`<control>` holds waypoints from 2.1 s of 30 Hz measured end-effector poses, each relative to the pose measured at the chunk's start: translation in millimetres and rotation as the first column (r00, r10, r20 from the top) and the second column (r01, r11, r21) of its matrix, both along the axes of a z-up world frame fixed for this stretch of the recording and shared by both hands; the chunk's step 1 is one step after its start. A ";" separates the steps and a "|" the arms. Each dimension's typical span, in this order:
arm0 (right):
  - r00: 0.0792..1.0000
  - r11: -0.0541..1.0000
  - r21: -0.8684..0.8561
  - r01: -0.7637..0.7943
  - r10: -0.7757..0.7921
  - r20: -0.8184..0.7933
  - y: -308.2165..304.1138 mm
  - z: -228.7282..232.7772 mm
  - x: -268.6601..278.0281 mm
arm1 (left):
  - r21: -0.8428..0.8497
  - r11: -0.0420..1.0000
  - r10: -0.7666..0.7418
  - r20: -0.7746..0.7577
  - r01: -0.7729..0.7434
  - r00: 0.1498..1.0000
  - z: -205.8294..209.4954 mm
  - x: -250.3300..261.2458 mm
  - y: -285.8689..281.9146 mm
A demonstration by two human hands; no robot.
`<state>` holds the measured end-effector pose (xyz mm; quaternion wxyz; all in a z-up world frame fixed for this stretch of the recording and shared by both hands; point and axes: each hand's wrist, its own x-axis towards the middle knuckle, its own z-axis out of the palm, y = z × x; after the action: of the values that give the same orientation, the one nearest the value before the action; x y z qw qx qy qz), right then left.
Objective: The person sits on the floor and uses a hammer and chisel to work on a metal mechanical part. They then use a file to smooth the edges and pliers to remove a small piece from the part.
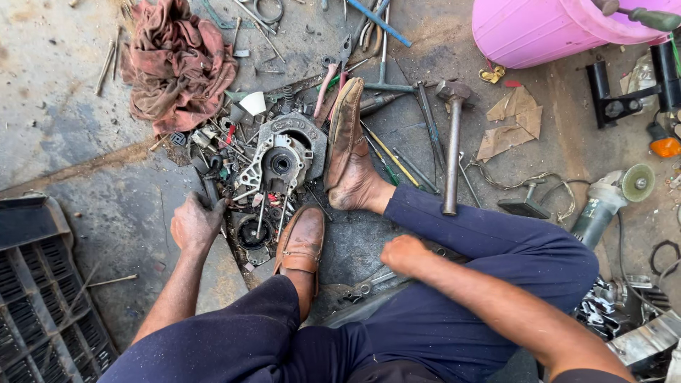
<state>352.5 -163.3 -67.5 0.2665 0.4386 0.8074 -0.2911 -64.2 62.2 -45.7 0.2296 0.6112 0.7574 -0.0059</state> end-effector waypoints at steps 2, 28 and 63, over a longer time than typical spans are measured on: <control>0.997 0.998 0.031 -0.063 0.062 0.038 -19.2 -26.3 -7.6 | -0.007 1.000 0.001 -0.008 -0.001 1.000 0.6 -1.3 -2.6; 0.778 0.785 0.430 0.447 -0.578 0.247 146.7 -3.0 97.4 | 0.180 0.978 0.062 0.214 -0.102 0.975 22.3 21.3 -23.0; 0.647 0.776 0.301 0.555 -0.175 -0.742 216.5 214.0 -127.1 | 0.537 0.806 -0.542 0.503 0.248 0.673 120.2 116.0 -10.5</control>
<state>225.4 53.1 146.5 -0.2377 0.5141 0.7827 -0.2580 51.8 51.6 74.6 0.3253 0.7634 0.4609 0.3148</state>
